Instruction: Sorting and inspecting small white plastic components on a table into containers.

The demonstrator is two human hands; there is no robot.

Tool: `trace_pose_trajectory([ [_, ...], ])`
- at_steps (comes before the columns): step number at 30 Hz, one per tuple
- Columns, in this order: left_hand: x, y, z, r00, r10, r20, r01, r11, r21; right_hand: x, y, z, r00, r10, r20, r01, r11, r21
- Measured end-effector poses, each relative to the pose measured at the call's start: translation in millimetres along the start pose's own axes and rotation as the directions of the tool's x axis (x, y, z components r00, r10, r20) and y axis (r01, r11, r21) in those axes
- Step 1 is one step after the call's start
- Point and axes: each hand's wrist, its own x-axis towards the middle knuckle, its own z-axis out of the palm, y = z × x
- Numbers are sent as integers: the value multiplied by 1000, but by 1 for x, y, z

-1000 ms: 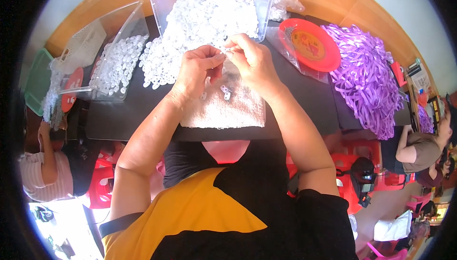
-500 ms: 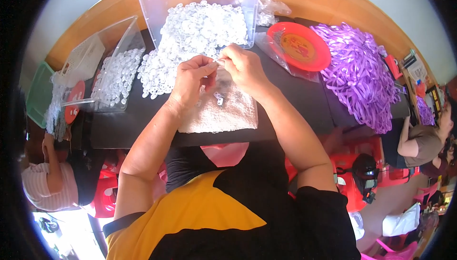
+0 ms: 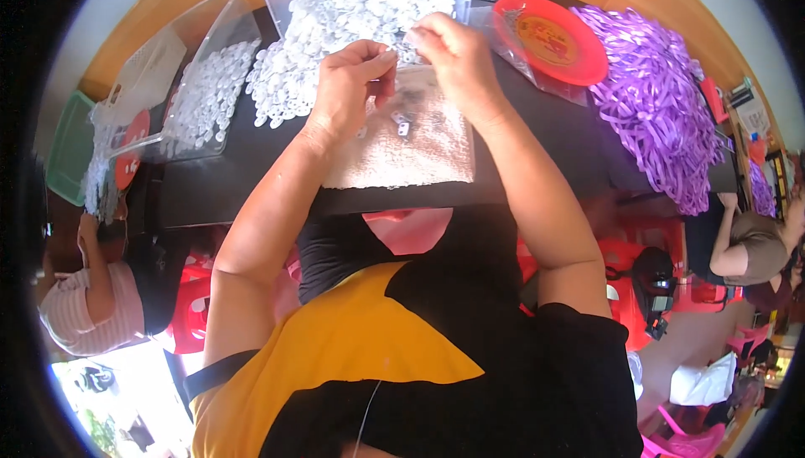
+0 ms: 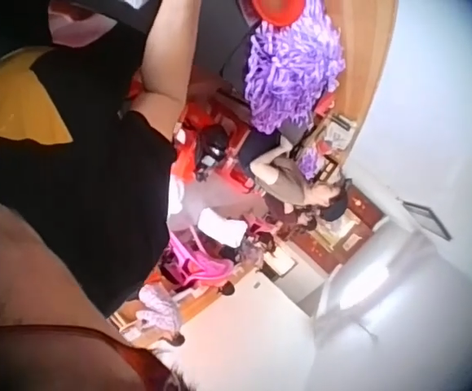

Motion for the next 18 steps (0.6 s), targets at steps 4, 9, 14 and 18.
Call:
trace_pose_trajectory([
  [4,-4,2,-8,997,63,-40,-62,998,25,4,-8,-5,996,-81,43,87,981,-172],
  [9,-3,0,-6,999,16,-43,-16,1000,13,1,3,-1,984,-136,114,153,977,-152],
  [14,0,4,-10,999,50,0,-50,992,115,0,-4,1,986,-65,151,87,987,-139],
  [18,-3,0,-7,999,48,7,-49,990,129,-2,-1,1,983,-117,139,143,970,-194],
])
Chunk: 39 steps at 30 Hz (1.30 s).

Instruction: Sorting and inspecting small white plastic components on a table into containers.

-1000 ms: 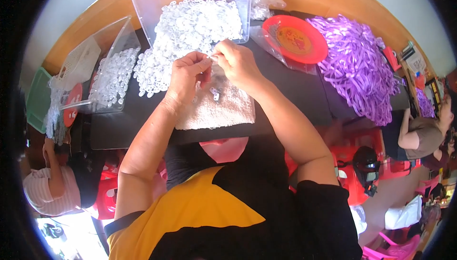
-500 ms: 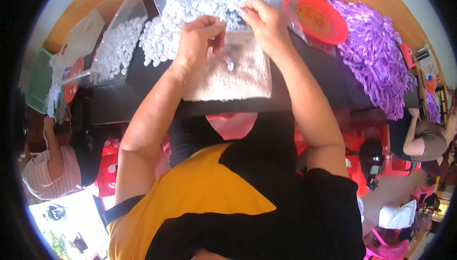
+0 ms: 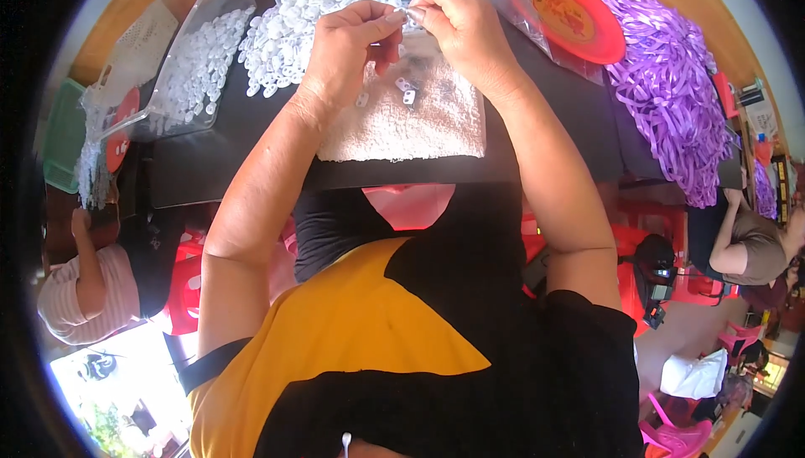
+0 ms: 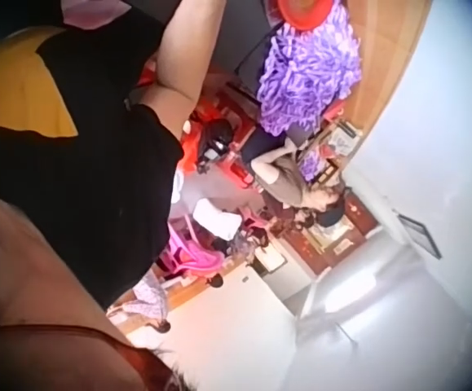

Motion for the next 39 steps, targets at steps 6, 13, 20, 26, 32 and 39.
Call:
trace_pose_trajectory([
  [6,1,-4,0,999,41,-27,-39,998,56,1,3,9,999,-31,19,31,999,-20],
  [13,12,-1,-15,983,71,-166,-94,987,-132,4,5,0,993,36,-110,-37,999,-1],
  [20,25,1,-40,889,3,-458,-173,928,-330,7,12,-5,977,120,-175,-109,992,70],
  [26,17,-3,-22,928,48,-370,-138,965,-223,29,5,-12,983,174,64,-144,932,-334],
  [32,19,-5,-22,942,7,-336,-98,962,-255,42,26,-2,944,182,275,60,726,-686],
  [39,17,-5,-20,943,-16,-333,-61,974,-220,43,38,6,898,225,379,83,759,-646],
])
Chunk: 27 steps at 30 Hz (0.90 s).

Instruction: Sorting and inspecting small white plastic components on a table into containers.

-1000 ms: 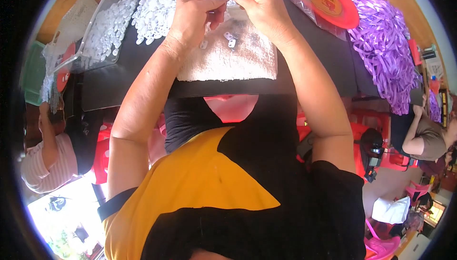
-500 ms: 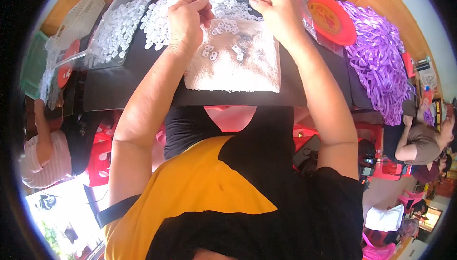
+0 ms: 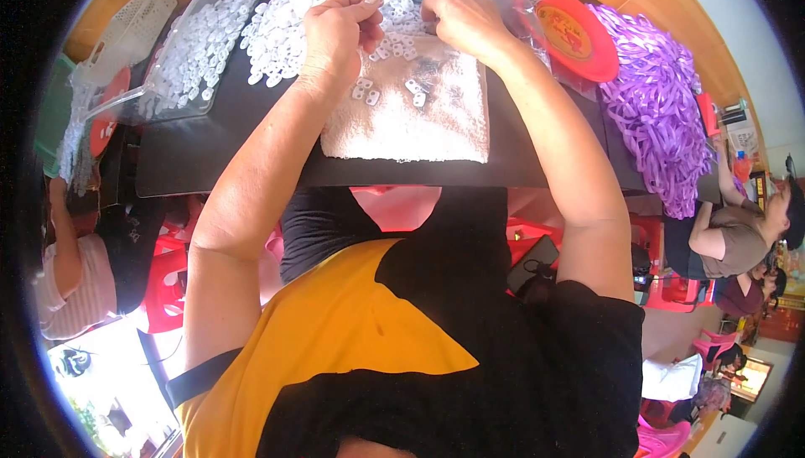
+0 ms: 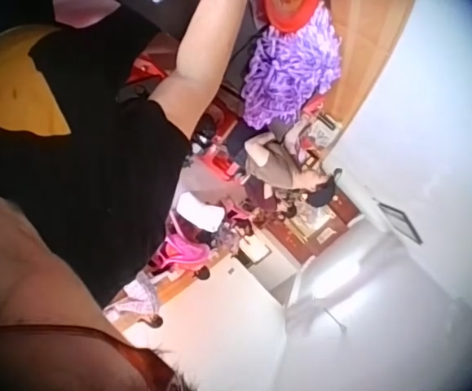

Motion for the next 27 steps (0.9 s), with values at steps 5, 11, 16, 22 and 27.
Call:
trace_pose_trajectory([
  [5,-1,-4,3,999,37,27,-38,999,33,-6,4,0,994,-57,-98,58,998,3],
  [11,-4,-3,4,996,70,47,-73,995,75,-52,6,-24,966,-137,-221,148,988,35],
  [16,-5,-6,6,993,-20,114,5,991,137,-83,8,-12,903,-287,-319,283,957,-60],
  [22,-9,-6,4,990,2,144,-22,990,139,-95,5,-23,926,-39,-375,106,981,160],
  [27,-12,-5,6,988,3,157,-26,988,150,-87,4,-17,940,-56,-338,90,992,85],
])
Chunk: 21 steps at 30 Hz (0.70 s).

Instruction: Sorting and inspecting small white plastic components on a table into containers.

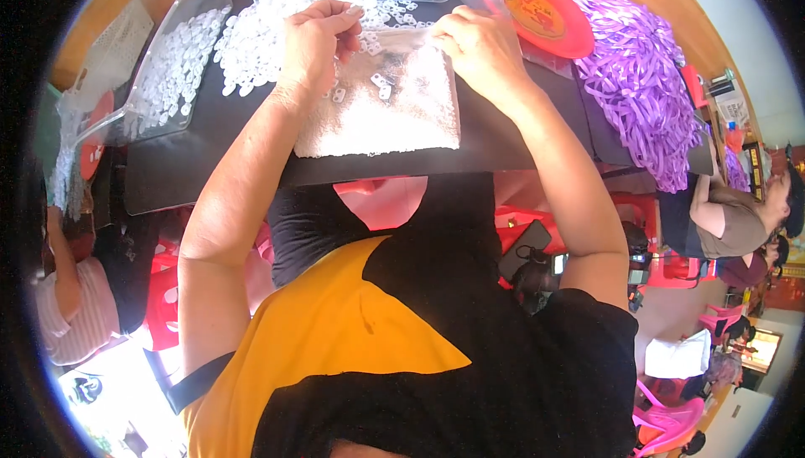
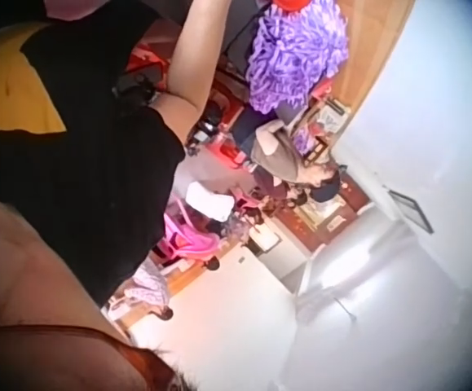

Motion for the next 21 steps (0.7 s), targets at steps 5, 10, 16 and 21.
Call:
trace_pose_trajectory([
  [5,-4,3,4,1000,-7,21,6,997,74,5,0,7,991,-86,108,103,980,-173],
  [10,-5,2,4,998,-19,65,12,995,98,6,-8,1,973,11,229,6,997,-74],
  [16,-8,2,7,997,-24,80,13,991,132,7,-11,1,974,-185,129,208,957,-203],
  [21,-11,7,10,996,-43,84,32,992,124,27,-18,-1,964,256,78,-263,854,448],
])
